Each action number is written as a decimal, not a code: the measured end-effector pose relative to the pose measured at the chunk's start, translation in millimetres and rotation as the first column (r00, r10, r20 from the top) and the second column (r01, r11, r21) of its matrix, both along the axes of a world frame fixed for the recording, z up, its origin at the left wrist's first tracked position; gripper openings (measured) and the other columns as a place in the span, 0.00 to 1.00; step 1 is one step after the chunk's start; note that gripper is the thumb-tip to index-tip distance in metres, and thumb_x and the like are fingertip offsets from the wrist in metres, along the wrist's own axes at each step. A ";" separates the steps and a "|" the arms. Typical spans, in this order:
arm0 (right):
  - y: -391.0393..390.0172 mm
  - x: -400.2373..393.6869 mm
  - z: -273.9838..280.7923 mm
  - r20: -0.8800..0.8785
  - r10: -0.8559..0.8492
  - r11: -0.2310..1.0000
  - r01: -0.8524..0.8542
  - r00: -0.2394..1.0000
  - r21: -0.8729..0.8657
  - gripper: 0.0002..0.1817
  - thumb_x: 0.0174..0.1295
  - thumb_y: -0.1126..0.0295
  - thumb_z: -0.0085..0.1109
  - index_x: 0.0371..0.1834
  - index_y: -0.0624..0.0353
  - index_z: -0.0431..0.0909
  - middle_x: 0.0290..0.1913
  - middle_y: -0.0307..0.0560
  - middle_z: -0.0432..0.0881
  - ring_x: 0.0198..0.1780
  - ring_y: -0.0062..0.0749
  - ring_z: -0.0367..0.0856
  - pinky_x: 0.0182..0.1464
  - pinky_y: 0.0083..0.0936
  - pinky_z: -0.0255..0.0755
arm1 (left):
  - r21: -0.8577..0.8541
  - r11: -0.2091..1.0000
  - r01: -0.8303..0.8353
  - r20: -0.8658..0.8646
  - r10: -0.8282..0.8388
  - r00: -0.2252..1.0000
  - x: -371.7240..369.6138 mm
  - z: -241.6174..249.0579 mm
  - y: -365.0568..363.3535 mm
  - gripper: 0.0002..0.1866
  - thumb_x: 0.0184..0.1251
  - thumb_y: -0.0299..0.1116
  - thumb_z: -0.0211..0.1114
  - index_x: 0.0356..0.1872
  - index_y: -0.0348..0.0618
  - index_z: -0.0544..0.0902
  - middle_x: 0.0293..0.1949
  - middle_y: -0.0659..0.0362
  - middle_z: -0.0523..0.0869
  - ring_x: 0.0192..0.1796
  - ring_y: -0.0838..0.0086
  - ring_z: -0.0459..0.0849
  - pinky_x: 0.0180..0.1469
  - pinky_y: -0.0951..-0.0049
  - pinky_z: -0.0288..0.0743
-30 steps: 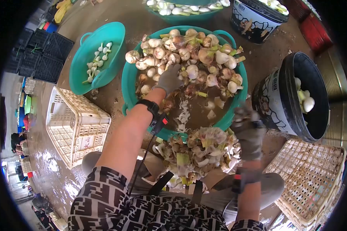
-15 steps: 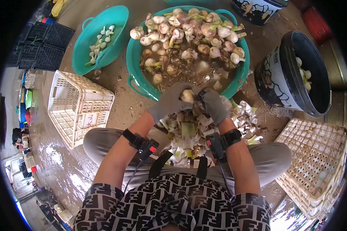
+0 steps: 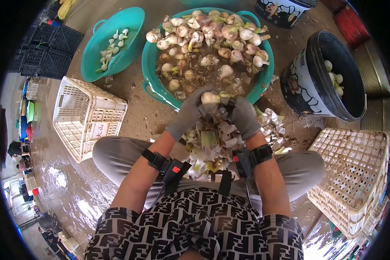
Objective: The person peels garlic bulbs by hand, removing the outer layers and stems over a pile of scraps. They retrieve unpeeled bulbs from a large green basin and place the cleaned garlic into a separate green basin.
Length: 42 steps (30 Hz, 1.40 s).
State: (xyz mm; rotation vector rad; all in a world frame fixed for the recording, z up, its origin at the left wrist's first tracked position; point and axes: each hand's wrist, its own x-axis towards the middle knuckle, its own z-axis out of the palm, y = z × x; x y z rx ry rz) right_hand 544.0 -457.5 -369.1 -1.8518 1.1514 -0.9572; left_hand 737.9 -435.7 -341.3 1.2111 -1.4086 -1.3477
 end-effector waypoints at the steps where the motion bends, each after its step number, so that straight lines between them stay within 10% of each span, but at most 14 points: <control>1: -0.3 0.8 -9.1 0.029 -0.010 1.000 0.010 1.000 0.007 0.10 0.47 0.70 0.61 0.33 0.56 0.82 0.24 0.49 0.80 0.28 0.43 0.78 0.31 0.31 0.71 | 0.105 0.994 -0.029 -0.123 0.042 0.992 0.6 -5.1 0.9 0.25 0.60 0.37 0.63 0.57 0.42 0.68 0.51 0.53 0.76 0.51 0.66 0.77 0.53 0.67 0.73; 5: 4.0 4.0 -18.8 -0.001 -0.105 0.970 0.103 0.994 0.221 0.09 0.51 0.72 0.60 0.36 0.60 0.81 0.28 0.44 0.81 0.28 0.30 0.78 0.32 0.25 0.72 | 0.724 0.670 0.163 -0.643 0.570 0.512 -6.7 -0.5 -9.3 0.20 0.66 0.40 0.57 0.54 0.40 0.70 0.46 0.54 0.78 0.45 0.69 0.79 0.47 0.71 0.76; 7: 12.3 18.5 28.4 0.000 -0.250 0.760 0.196 0.968 0.619 0.07 0.56 0.75 0.57 0.37 0.64 0.80 0.33 0.38 0.82 0.32 0.18 0.77 0.36 0.18 0.72 | 0.682 0.709 0.177 -0.676 0.520 0.523 -7.2 -4.8 -9.9 0.20 0.66 0.43 0.56 0.50 0.38 0.72 0.44 0.55 0.79 0.42 0.71 0.80 0.43 0.73 0.76; 11: 12.0 12.7 6.6 0.239 -0.224 0.881 0.091 0.945 0.464 0.07 0.55 0.75 0.57 0.35 0.60 0.82 0.28 0.40 0.82 0.27 0.18 0.76 0.28 0.19 0.70 | 0.317 0.942 -0.108 -0.207 0.180 0.962 -7.9 -15.5 -7.4 0.21 0.67 0.47 0.53 0.46 0.37 0.74 0.42 0.56 0.80 0.38 0.72 0.81 0.39 0.73 0.77; 14: 7.1 4.2 -1.4 0.077 0.001 0.999 0.002 0.997 -0.032 0.08 0.52 0.74 0.61 0.35 0.62 0.81 0.29 0.41 0.82 0.29 0.19 0.77 0.30 0.20 0.71 | 0.256 0.926 -0.278 -0.099 0.311 0.945 -12.6 -18.8 -7.3 0.20 0.68 0.48 0.50 0.43 0.38 0.75 0.38 0.56 0.81 0.35 0.72 0.81 0.37 0.73 0.78; 16: 3.3 -5.8 -0.6 -0.359 -0.006 0.885 -0.162 0.933 -0.437 0.11 0.49 0.73 0.64 0.36 0.65 0.81 0.29 0.42 0.82 0.30 0.19 0.77 0.32 0.20 0.72 | 0.508 0.853 -0.116 -0.443 0.375 0.814 -13.4 5.2 -7.6 0.20 0.69 0.46 0.48 0.44 0.38 0.75 0.34 0.57 0.81 0.33 0.72 0.81 0.35 0.73 0.77; 21: 19.0 -0.7 18.5 0.080 -0.044 0.999 0.046 0.996 -0.026 0.14 0.44 0.73 0.68 0.35 0.65 0.80 0.30 0.47 0.83 0.32 0.29 0.82 0.37 0.24 0.75 | 0.457 0.804 0.380 -0.820 0.216 0.530 15.2 -6.3 -9.7 0.18 0.68 0.44 0.47 0.42 0.40 0.77 0.22 0.60 0.79 0.20 0.79 0.75 0.22 0.79 0.70; 23: 19.7 -3.2 22.6 0.038 -0.065 0.997 0.066 0.997 -0.041 0.14 0.44 0.73 0.68 0.35 0.65 0.80 0.31 0.46 0.83 0.33 0.30 0.82 0.37 0.25 0.75 | 0.269 0.960 -0.077 -0.141 0.119 0.983 15.5 -9.5 -9.1 0.19 0.65 0.46 0.53 0.43 0.40 0.79 0.28 0.59 0.82 0.28 0.73 0.80 0.32 0.75 0.73; 24: 18.0 -7.6 22.9 -0.022 -0.078 0.994 0.077 0.997 -0.073 0.14 0.45 0.73 0.67 0.35 0.65 0.80 0.31 0.45 0.83 0.33 0.29 0.81 0.38 0.24 0.74 | 0.029 0.979 -0.200 0.274 0.184 0.944 15.4 -10.5 -10.0 0.20 0.63 0.47 0.56 0.43 0.40 0.80 0.31 0.58 0.84 0.32 0.71 0.82 0.37 0.74 0.74; 27: 12.3 -10.1 10.5 0.065 -0.090 0.995 0.086 0.994 0.052 0.11 0.48 0.74 0.64 0.35 0.65 0.79 0.31 0.45 0.83 0.32 0.27 0.80 0.37 0.24 0.74 | 0.115 0.949 -0.294 0.115 0.281 0.953 13.9 -1.0 -14.0 0.16 0.62 0.43 0.61 0.33 0.38 0.80 0.20 0.62 0.78 0.17 0.85 0.70 0.19 0.83 0.62; 31: 15.3 4.1 48.1 0.352 -0.217 0.844 -0.006 0.910 0.536 0.05 0.50 0.75 0.58 0.30 0.63 0.80 0.30 0.53 0.82 0.31 0.35 0.82 0.35 0.27 0.74 | 0.406 0.863 -0.302 -0.055 0.353 0.934 -4.3 -1.0 -13.2 0.12 0.59 0.37 0.64 0.33 0.37 0.81 0.20 0.62 0.79 0.20 0.82 0.73 0.21 0.81 0.67; 38: -28.9 -117.3 -23.0 -0.568 -0.274 0.850 0.472 0.777 0.236 0.15 0.46 0.62 0.60 0.32 0.62 0.81 0.33 0.58 0.82 0.36 0.48 0.81 0.39 0.35 0.73 | 0.279 0.935 -0.220 -0.360 0.314 0.879 10.0 35.5 1.2 0.08 0.63 0.30 0.60 0.38 0.36 0.81 0.21 0.62 0.79 0.21 0.81 0.76 0.23 0.82 0.71; 42: -16.4 -101.2 26.1 -0.935 0.309 0.937 0.112 0.174 0.330 0.19 0.43 0.60 0.62 0.37 0.59 0.81 0.38 0.58 0.81 0.41 0.48 0.81 0.43 0.35 0.73 | 0.213 0.959 -0.187 -0.388 0.259 0.885 22.5 36.0 1.1 0.11 0.64 0.30 0.59 0.44 0.35 0.80 0.25 0.61 0.81 0.24 0.80 0.78 0.26 0.81 0.74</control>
